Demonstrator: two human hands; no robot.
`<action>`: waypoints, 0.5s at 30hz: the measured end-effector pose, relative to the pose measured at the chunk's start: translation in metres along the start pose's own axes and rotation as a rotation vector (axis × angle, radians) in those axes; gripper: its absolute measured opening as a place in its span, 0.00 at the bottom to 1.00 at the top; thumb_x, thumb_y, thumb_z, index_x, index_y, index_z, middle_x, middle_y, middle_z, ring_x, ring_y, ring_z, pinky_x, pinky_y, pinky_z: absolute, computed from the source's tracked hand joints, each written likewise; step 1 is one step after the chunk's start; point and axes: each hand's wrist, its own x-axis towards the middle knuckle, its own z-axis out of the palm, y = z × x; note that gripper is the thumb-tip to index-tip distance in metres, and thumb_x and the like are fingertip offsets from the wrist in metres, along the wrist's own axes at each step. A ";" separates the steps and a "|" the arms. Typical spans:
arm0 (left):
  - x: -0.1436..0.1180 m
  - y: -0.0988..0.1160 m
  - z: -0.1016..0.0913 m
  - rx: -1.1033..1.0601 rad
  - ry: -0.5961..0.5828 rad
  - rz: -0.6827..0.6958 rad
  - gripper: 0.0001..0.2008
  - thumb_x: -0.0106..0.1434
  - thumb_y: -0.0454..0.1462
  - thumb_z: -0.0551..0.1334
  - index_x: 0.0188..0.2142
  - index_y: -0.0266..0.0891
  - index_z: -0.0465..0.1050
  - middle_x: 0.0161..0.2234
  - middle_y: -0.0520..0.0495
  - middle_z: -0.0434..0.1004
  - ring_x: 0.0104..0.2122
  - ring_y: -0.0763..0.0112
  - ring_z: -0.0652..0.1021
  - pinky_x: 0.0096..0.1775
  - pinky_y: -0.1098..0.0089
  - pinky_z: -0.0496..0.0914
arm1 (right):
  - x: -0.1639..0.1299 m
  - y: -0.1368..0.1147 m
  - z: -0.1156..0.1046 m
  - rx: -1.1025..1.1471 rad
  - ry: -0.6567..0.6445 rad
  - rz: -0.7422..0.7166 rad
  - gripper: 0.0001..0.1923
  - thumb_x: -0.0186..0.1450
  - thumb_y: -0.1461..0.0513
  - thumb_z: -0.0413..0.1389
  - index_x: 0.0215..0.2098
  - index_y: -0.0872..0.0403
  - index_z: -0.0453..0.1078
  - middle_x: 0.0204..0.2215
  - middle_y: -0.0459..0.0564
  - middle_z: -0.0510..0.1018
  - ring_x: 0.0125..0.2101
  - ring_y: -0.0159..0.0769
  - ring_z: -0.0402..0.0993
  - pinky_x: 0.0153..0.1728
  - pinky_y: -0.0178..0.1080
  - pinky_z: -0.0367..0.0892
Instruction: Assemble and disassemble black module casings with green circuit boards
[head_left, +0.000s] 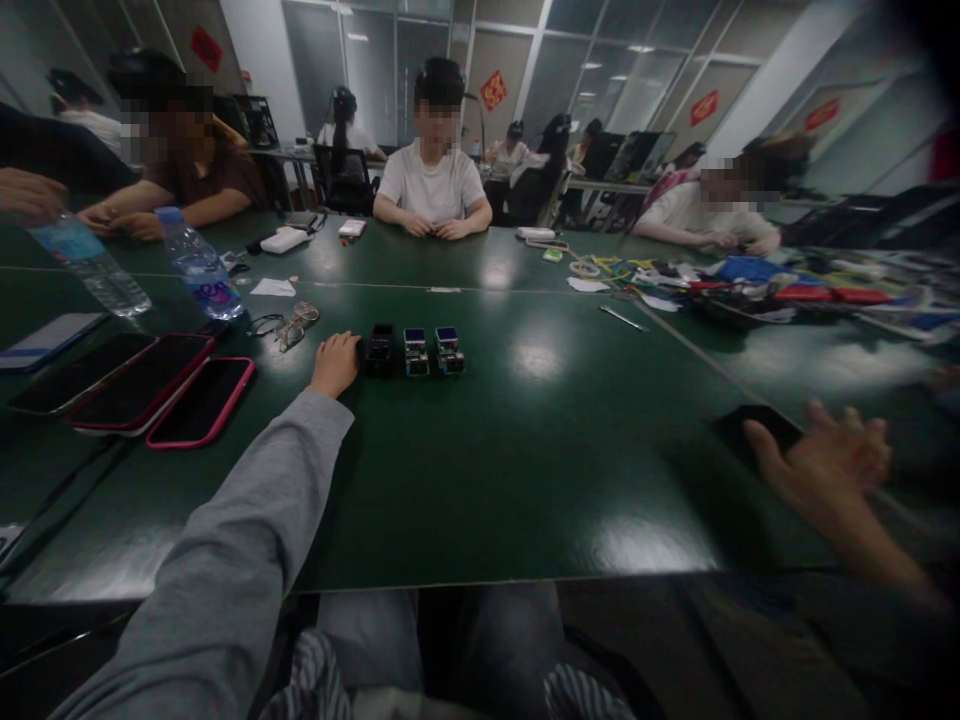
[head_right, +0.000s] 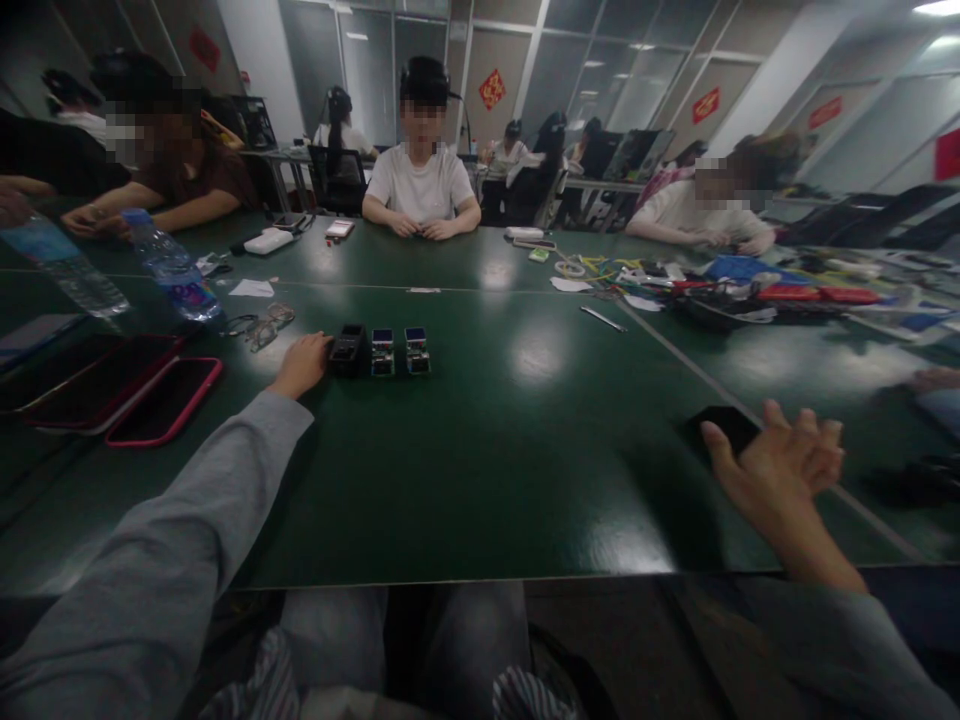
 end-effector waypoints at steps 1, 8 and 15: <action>0.000 0.000 0.000 0.004 -0.001 0.001 0.25 0.65 0.31 0.50 0.61 0.37 0.65 0.64 0.36 0.65 0.63 0.54 0.66 0.62 0.47 0.61 | 0.000 -0.022 0.012 -0.029 0.005 -0.009 0.48 0.58 0.29 0.41 0.67 0.45 0.59 0.65 0.71 0.56 0.69 0.62 0.40 0.58 0.73 0.43; 0.000 -0.001 0.001 -0.001 0.002 0.010 0.24 0.66 0.32 0.50 0.60 0.37 0.66 0.63 0.36 0.66 0.62 0.53 0.67 0.61 0.46 0.61 | -0.045 -0.263 0.117 0.348 -0.434 -0.317 0.33 0.71 0.45 0.42 0.68 0.50 0.52 0.66 0.63 0.57 0.66 0.55 0.53 0.60 0.65 0.56; 0.001 0.001 0.001 -0.007 -0.001 -0.007 0.24 0.66 0.32 0.51 0.60 0.38 0.66 0.63 0.36 0.65 0.63 0.54 0.65 0.62 0.46 0.60 | -0.043 -0.346 0.170 0.434 -0.464 -0.468 0.29 0.66 0.61 0.52 0.65 0.49 0.56 0.65 0.59 0.55 0.65 0.56 0.53 0.60 0.63 0.60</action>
